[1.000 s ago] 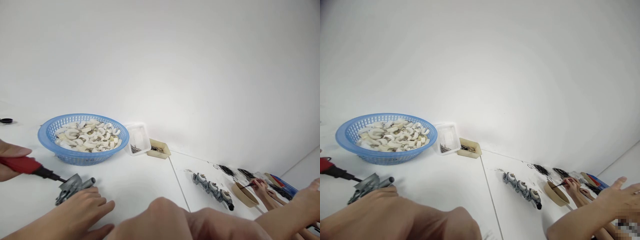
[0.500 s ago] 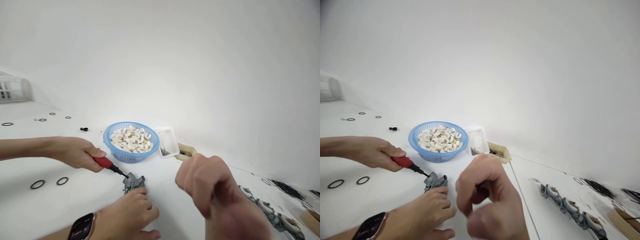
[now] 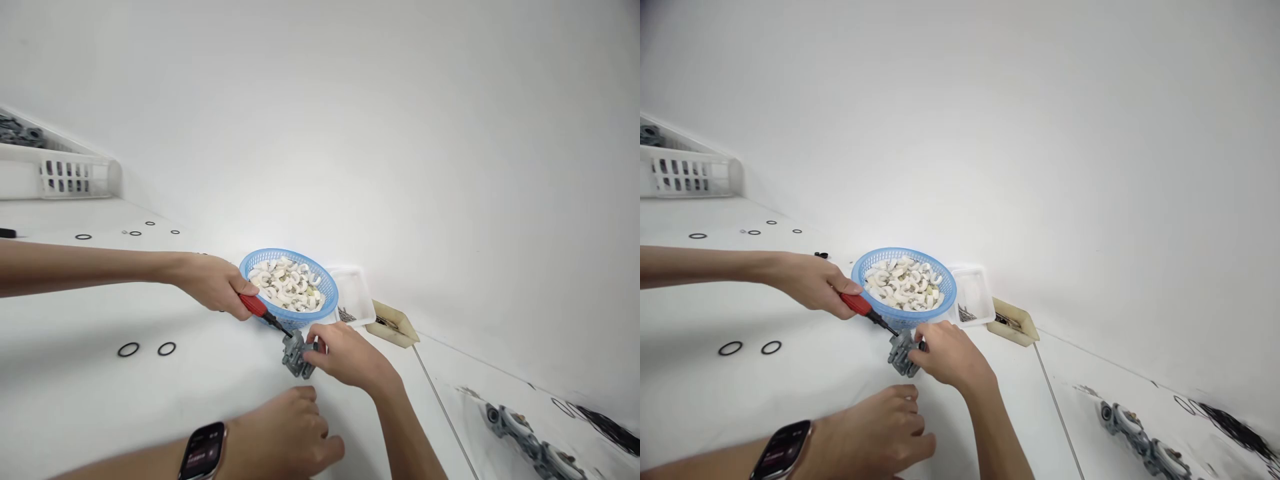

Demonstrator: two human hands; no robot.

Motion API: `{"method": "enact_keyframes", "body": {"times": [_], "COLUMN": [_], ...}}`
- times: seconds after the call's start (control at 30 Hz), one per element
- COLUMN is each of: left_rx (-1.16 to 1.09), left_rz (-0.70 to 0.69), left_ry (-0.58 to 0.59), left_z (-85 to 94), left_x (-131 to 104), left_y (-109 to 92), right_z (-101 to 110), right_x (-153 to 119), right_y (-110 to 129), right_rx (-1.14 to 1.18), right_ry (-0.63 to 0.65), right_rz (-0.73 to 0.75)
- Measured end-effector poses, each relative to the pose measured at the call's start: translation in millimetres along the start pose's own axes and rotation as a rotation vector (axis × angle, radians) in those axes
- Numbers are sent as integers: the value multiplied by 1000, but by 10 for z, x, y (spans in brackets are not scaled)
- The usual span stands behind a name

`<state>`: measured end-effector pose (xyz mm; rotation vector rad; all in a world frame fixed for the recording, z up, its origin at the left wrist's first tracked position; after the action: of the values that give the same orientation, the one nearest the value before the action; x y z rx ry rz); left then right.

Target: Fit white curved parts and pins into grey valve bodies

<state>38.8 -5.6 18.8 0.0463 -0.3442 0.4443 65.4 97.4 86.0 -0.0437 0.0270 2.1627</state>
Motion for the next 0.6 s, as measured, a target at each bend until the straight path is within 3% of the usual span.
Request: {"method": "enact_keyframes", "body": {"times": [0.2, 0.37, 0.5, 0.6], "left_rx": [-15, -50, -142, -156], "left_rz": [-28, -14, 34, 22], "left_ry": [2, -80, -99, -58], "left_z": [42, 21, -25, -41], "left_x": [-11, -59, -59, -31], "left_y": [-35, 9, 99, 128], "right_z": [155, 368, 589, 659], "right_x": [-21, -149, -344, -495], "right_y": [7, -74, -217, -404], "right_rx": [-22, 58, 99, 132], "right_ry": [-63, -99, -170, -150], "right_rz": [17, 2, -10, -47]}}
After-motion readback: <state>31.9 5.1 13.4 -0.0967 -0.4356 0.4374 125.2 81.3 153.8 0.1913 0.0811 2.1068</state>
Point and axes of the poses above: each hand's wrist, its own x-axis towards the middle knuckle, its own z-axis out of the back of the hand, y = z × x, the point moved 8 cm from there along x, towards the middle knuckle, and after that the axes turned 15 degrees about -x, right-handed, at the moved point
